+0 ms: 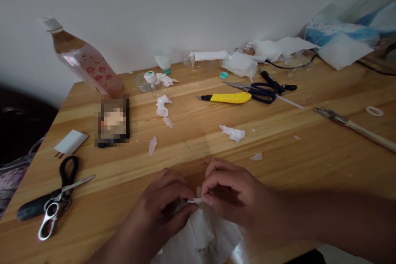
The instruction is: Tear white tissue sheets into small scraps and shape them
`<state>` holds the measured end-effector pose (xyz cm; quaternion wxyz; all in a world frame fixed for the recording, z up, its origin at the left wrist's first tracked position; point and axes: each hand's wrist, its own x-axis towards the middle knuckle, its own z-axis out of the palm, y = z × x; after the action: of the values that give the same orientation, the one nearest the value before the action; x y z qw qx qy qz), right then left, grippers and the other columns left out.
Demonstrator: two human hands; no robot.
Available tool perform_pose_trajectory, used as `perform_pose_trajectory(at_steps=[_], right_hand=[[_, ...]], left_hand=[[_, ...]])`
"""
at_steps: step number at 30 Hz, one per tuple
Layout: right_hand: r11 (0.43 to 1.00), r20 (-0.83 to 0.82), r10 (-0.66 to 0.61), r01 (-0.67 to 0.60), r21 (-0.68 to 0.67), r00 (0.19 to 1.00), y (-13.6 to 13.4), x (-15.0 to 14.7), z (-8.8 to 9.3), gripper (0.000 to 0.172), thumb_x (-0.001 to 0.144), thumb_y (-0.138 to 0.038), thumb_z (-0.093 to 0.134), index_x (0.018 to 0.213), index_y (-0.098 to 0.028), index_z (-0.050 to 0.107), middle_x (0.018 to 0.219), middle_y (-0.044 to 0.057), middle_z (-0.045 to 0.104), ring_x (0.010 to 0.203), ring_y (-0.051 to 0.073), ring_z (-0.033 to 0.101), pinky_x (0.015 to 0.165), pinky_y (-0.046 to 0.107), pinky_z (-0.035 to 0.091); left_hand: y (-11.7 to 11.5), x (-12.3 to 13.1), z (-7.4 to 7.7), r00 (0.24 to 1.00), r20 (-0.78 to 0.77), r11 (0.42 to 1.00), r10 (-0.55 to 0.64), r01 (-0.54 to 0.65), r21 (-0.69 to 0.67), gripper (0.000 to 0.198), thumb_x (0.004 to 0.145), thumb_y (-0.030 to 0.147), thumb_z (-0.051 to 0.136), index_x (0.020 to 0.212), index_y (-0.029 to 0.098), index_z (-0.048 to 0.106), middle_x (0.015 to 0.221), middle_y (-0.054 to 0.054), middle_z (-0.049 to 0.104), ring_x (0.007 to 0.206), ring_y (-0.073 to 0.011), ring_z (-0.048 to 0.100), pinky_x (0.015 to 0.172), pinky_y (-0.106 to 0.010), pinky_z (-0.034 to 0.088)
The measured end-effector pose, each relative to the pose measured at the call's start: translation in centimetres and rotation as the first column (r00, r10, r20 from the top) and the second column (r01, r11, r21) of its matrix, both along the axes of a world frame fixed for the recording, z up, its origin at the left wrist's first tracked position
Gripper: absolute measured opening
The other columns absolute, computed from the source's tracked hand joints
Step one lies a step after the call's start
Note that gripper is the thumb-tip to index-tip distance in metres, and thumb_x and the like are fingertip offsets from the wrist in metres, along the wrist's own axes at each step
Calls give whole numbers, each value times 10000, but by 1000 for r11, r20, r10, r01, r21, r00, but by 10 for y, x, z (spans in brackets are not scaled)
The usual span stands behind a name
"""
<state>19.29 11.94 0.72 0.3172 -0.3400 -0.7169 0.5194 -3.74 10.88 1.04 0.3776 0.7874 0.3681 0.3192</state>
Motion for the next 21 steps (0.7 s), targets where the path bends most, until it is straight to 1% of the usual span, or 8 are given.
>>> perform_pose_trajectory(at_steps=[3,5,10,14,18,21], right_hand=[[1000,-11,8,-8,-11,1000,0,0,0,55,931,-215,631,911,-188,674,858,-10,533,712,88,514,606,230,410],[1000,-18,5,-5,-18,1000,0,-1,0,57,929,-218,630,914,-188,676,858,-10,529,709,89,512,604,232,408],[1000,-32,-3,2,-23,999,2,0,1,64,926,-230,642,896,-183,674,851,-12,531,744,93,520,641,237,412],[1000,-36,1,-1,-12,999,4,1,1,57,921,-229,650,900,-183,677,849,-12,540,760,96,525,656,240,409],[999,-57,4,-7,-45,998,5,1,2,59,922,-228,654,888,-184,675,842,-18,529,727,86,504,626,231,395],[998,-68,-2,-3,-64,998,6,1,3,53,915,-219,657,879,-184,674,835,-19,525,712,85,496,613,230,392]], left_hand=[[-1,1,-3,1000,6,999,3,-3,-40,106,883,241,724,975,251,673,907,-15,668,823,-142,623,689,-247,504],[-2,3,-5,1000,19,999,12,-11,-44,136,870,260,744,988,253,678,930,-21,675,843,-152,626,702,-259,508],[-5,5,-11,999,29,998,45,-43,-43,149,880,168,705,995,259,678,923,-13,680,857,-149,622,740,-279,500],[-4,6,-11,997,62,997,56,-53,-52,133,871,172,718,966,262,696,893,-12,691,816,-145,633,693,-264,503],[-1,6,-10,993,109,999,49,-46,-28,123,867,193,742,966,264,724,862,-11,699,782,-134,632,657,-239,500],[0,5,-9,990,130,999,47,-44,-26,117,864,201,754,959,266,739,849,-10,707,781,-133,636,673,-236,515]])
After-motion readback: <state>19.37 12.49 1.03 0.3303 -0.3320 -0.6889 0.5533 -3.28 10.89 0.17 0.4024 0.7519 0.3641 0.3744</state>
